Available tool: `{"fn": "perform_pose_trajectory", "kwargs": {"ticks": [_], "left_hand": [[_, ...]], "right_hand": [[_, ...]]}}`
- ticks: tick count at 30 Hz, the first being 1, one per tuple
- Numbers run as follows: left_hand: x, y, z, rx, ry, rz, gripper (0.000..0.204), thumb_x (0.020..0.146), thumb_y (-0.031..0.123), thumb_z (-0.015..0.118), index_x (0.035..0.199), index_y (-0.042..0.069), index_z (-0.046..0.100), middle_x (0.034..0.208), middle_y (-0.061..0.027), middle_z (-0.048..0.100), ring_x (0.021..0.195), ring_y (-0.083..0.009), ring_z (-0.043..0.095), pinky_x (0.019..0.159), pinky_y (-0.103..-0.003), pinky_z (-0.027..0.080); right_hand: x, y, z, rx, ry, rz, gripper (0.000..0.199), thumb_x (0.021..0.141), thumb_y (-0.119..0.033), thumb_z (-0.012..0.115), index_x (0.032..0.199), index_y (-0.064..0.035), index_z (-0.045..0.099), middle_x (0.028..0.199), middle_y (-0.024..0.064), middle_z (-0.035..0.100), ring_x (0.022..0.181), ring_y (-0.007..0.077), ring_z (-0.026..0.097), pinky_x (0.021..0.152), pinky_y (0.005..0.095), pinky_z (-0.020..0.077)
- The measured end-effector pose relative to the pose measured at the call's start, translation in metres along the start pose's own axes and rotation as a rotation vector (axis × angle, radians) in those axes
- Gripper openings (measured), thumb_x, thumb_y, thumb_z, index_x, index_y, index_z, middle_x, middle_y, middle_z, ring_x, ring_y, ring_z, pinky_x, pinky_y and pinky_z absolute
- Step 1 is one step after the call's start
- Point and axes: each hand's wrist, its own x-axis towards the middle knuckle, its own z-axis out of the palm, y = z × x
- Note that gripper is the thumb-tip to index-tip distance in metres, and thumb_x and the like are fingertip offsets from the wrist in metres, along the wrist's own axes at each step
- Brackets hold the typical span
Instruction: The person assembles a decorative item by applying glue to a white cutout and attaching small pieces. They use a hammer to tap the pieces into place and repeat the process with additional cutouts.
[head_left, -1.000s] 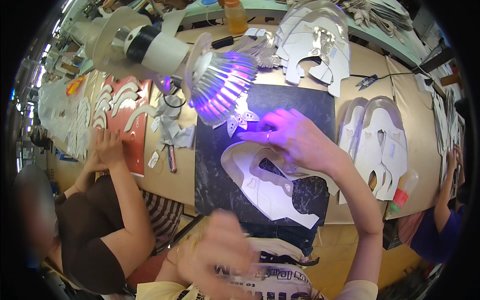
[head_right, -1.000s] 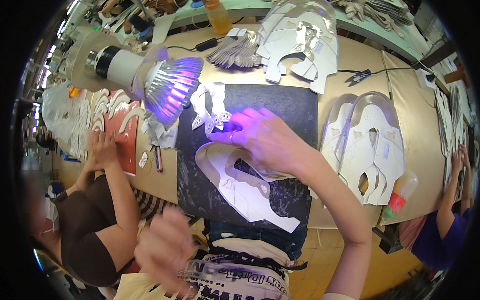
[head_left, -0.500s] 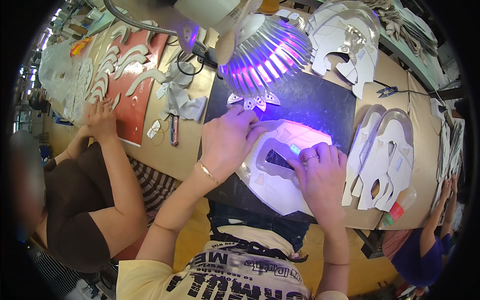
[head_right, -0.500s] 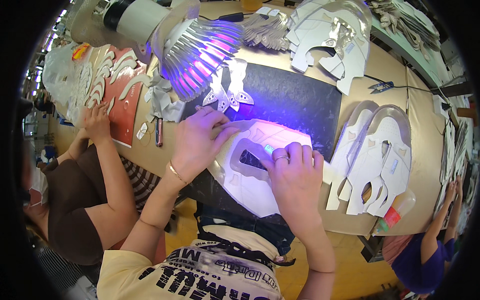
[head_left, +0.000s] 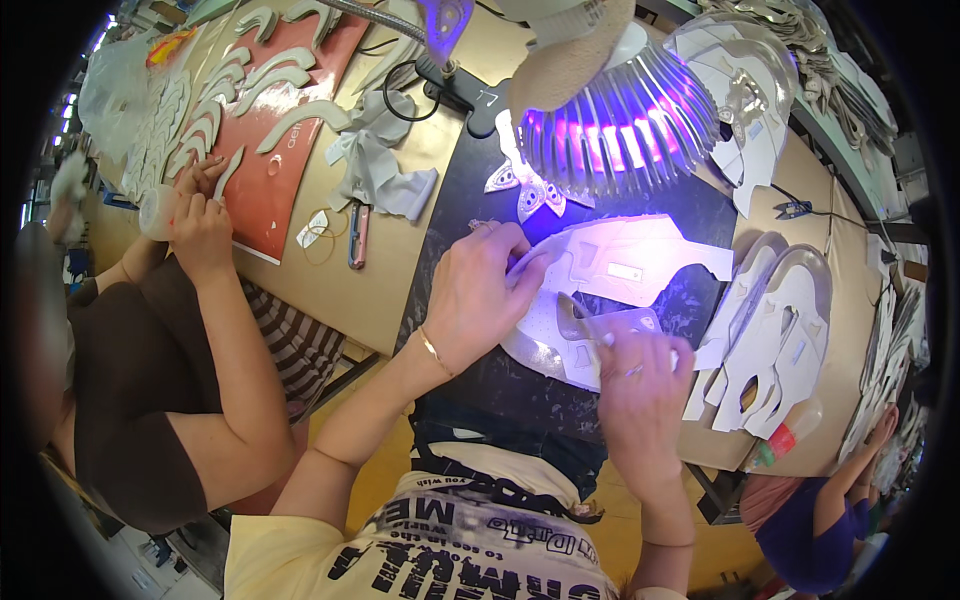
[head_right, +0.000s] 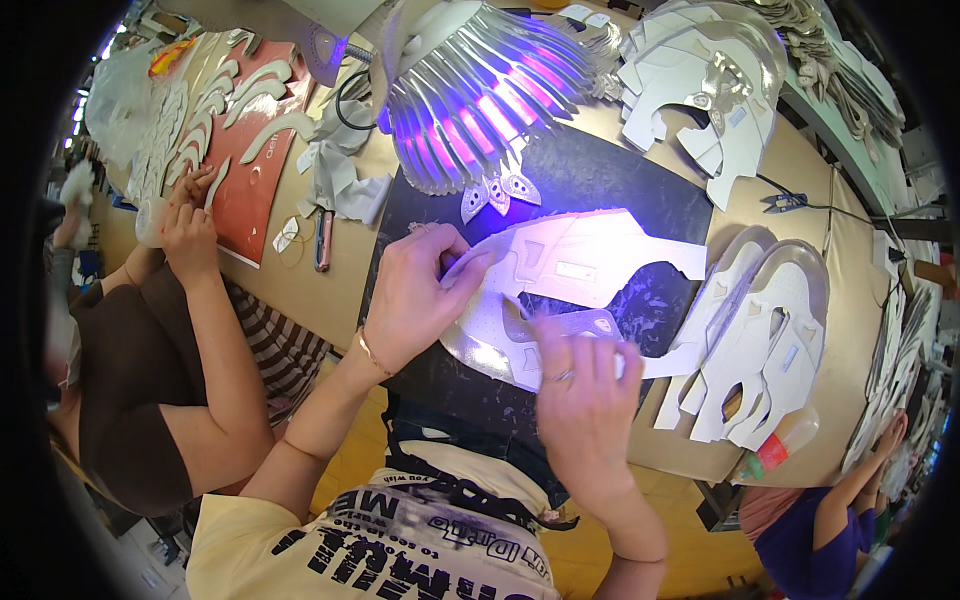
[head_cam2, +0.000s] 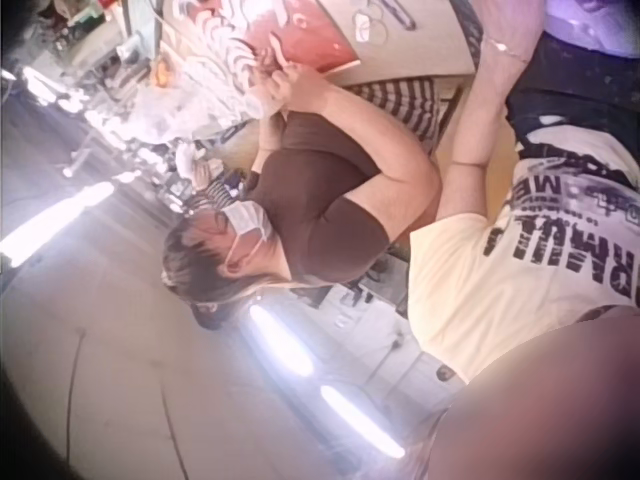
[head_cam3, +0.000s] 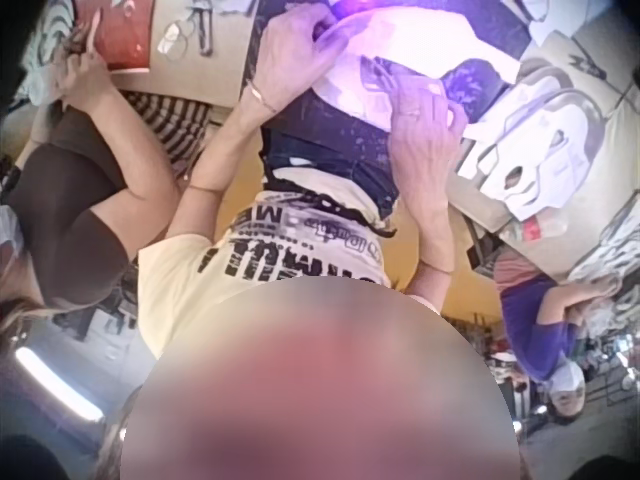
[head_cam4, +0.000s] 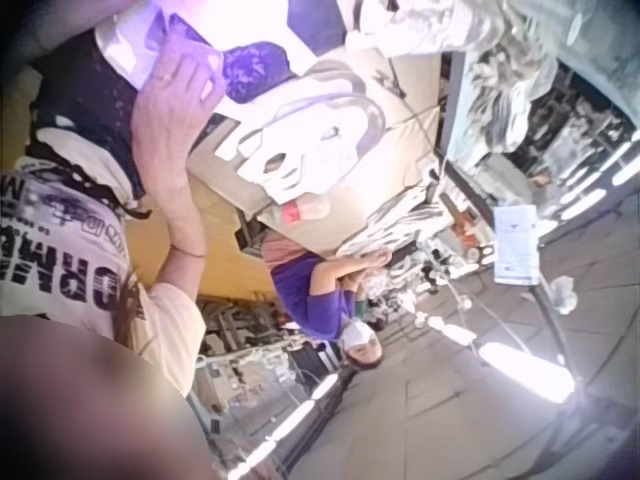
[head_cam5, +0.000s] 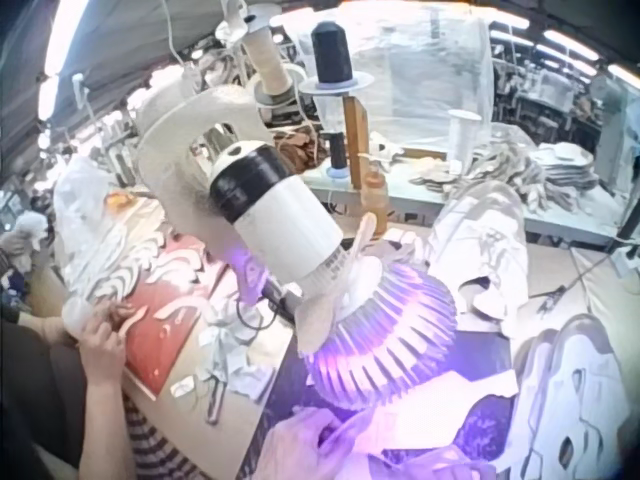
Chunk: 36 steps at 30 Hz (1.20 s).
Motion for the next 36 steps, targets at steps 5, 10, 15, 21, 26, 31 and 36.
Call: {"fn": "perform_pose_trajectory", "kwargs": {"ticks": [5, 10, 15, 21, 26, 31, 36], "left_hand": [[-0.022, 0.003, -0.004, 0.055, 0.152, 0.135, 0.030, 0.083, 0.014, 0.077, 0.110, 0.003, 0.069, 0.122, -0.0196, 0.059, 0.095, -0.0323, 0.062, 0.082, -0.039, 0.050], [-0.047, -0.001, -0.004, 0.158, 0.090, 0.352, 0.033, 0.082, 0.011, 0.073, 0.115, 0.011, 0.070, 0.133, -0.0186, 0.055, 0.121, -0.0382, 0.053, 0.099, -0.046, 0.042], [-0.057, -0.005, 0.005, 0.222, 0.029, 0.354, 0.036, 0.081, 0.012, 0.071, 0.117, 0.015, 0.071, 0.142, -0.0160, 0.051, 0.131, -0.0350, 0.048, 0.101, -0.045, 0.040], [-0.057, -0.006, 0.009, 0.265, -0.024, 0.328, 0.044, 0.081, 0.013, 0.069, 0.125, 0.019, 0.069, 0.149, -0.0148, 0.045, 0.136, -0.0332, 0.043, 0.107, -0.044, 0.037], [-0.057, -0.006, 0.009, 0.299, -0.053, 0.330, 0.046, 0.080, 0.014, 0.069, 0.125, 0.020, 0.069, 0.151, -0.0167, 0.044, 0.135, -0.0337, 0.044, 0.108, -0.044, 0.035], [-0.059, -0.009, 0.011, 0.303, -0.053, 0.342, 0.049, 0.078, 0.014, 0.069, 0.127, 0.018, 0.068, 0.152, -0.0166, 0.043, 0.136, -0.0333, 0.043, 0.109, -0.044, 0.035], [-0.053, -0.013, 0.013, 0.212, -0.062, 0.360, 0.049, 0.077, 0.014, 0.071, 0.126, 0.016, 0.067, 0.150, -0.0179, 0.043, 0.135, -0.0355, 0.044, 0.112, -0.048, 0.035]], "right_hand": [[0.021, 0.004, -0.002, -0.029, -0.093, 0.083, 0.028, 0.087, -0.009, 0.062, 0.114, -0.0024, 0.062, 0.101, 0.0118, 0.061, 0.098, 0.0259, 0.057, 0.095, 0.0444, 0.0379], [0.032, -0.008, 0.007, -0.024, -0.028, 0.155, 0.020, 0.091, -0.024, 0.062, 0.099, -0.0078, 0.068, 0.089, 0.0074, 0.060, 0.085, 0.0231, 0.057, 0.085, 0.0413, 0.0362], [0.033, 0.000, 0.023, -0.024, 0.075, 0.186, 0.025, 0.090, -0.037, 0.070, 0.093, -0.0123, 0.070, 0.077, 0.0039, 0.061, 0.075, 0.0222, 0.057, 0.078, 0.0403, 0.0332], [0.034, 0.005, 0.028, 0.086, 0.093, 0.188, 0.023, 0.089, -0.035, 0.071, 0.092, -0.0124, 0.070, 0.079, 0.0037, 0.063, 0.076, 0.0215, 0.058, 0.079, 0.0399, 0.0329], [0.036, 0.006, 0.027, 0.117, 0.056, 0.186, 0.023, 0.088, -0.028, 0.074, 0.095, -0.0081, 0.067, 0.083, 0.0038, 0.065, 0.077, 0.0217, 0.058, 0.077, 0.0387, 0.0321], [0.038, 0.008, 0.033, 0.149, 0.062, 0.229, 0.021, 0.088, -0.033, 0.071, 0.091, -0.0119, 0.070, 0.081, 0.0029, 0.063, 0.079, 0.0205, 0.059, 0.081, 0.0395, 0.0325], [0.038, 0.009, 0.034, 0.138, 0.047, 0.244, 0.022, 0.088, -0.034, 0.071, 0.091, -0.0127, 0.070, 0.082, 0.0027, 0.064, 0.079, 0.0203, 0.059, 0.081, 0.0391, 0.0325]]}}
